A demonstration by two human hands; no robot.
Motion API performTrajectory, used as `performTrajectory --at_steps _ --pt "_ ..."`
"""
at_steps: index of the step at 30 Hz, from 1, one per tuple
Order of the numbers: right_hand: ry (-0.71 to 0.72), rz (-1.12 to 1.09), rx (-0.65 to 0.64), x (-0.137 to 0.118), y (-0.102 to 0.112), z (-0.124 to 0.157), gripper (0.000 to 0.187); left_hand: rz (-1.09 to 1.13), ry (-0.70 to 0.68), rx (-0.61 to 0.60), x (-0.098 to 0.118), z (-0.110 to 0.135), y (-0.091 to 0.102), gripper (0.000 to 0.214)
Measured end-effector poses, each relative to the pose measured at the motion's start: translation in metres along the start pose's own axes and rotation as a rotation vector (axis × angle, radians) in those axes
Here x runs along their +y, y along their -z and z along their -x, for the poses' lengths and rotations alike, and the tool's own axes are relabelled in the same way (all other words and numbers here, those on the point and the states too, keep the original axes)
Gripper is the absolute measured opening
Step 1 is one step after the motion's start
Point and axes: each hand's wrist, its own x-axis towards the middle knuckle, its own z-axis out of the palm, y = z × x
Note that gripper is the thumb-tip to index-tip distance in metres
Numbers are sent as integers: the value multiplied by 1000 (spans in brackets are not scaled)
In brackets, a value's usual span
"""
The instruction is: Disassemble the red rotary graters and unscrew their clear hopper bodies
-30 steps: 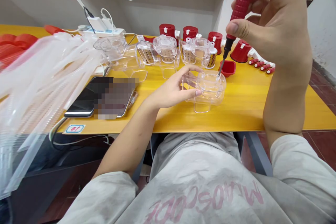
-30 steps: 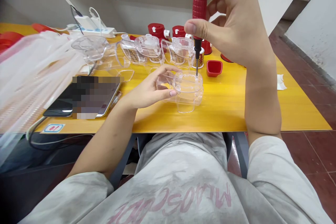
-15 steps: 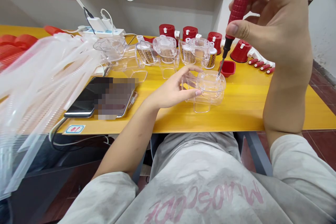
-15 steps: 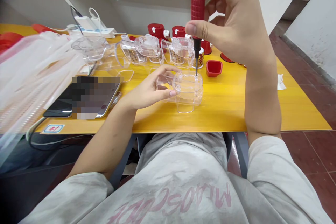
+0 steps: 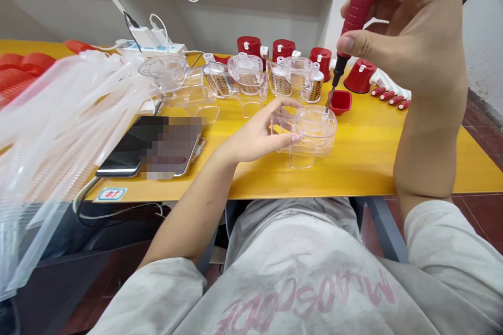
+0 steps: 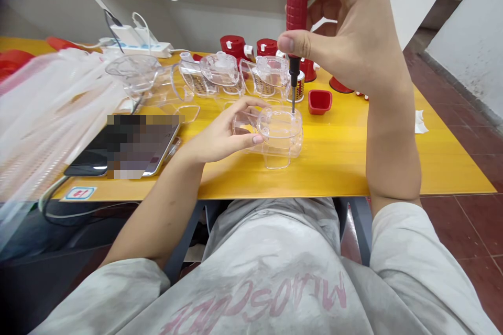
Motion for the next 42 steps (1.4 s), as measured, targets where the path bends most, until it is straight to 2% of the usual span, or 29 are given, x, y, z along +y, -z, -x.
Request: performTrajectory --at_steps 4,7,13,19,22,25,29,34,38,42 --pt "-53 -150 -19 -9 -4 3 51 -2 2 -2 0 0 0 80" --pt "-41 -232 8 -8 -8 4 46 -6 0 -5 0 0 1 81" --pt "-24 -24 39 2 -7 -1 45 -5 -25 1 -2 -1 0 80" --pt "-83 -215 48 -11 -9 2 58 -10 -6 1 0 0 1 81" --pt "-78 -278 24 -13 -11 3 51 -19 2 3 1 0 1 81" --pt "-48 -234 -5 -6 -11 2 45 -16 -7 5 1 -1 1 81" --pt "-27 -95 -18 2 -8 1 50 -11 -12 0 0 -1 0 80" --pt "-47 -224 -3 -8 -9 5 63 -29 -9 3 -1 -1 0 83" --pt "-84 -248 -32 -19 -9 8 67 -37 -21 8 -3 -1 1 82" --pt "-73 -272 -25 -20 -9 7 75 -28 -19 5 -2 0 1 82"
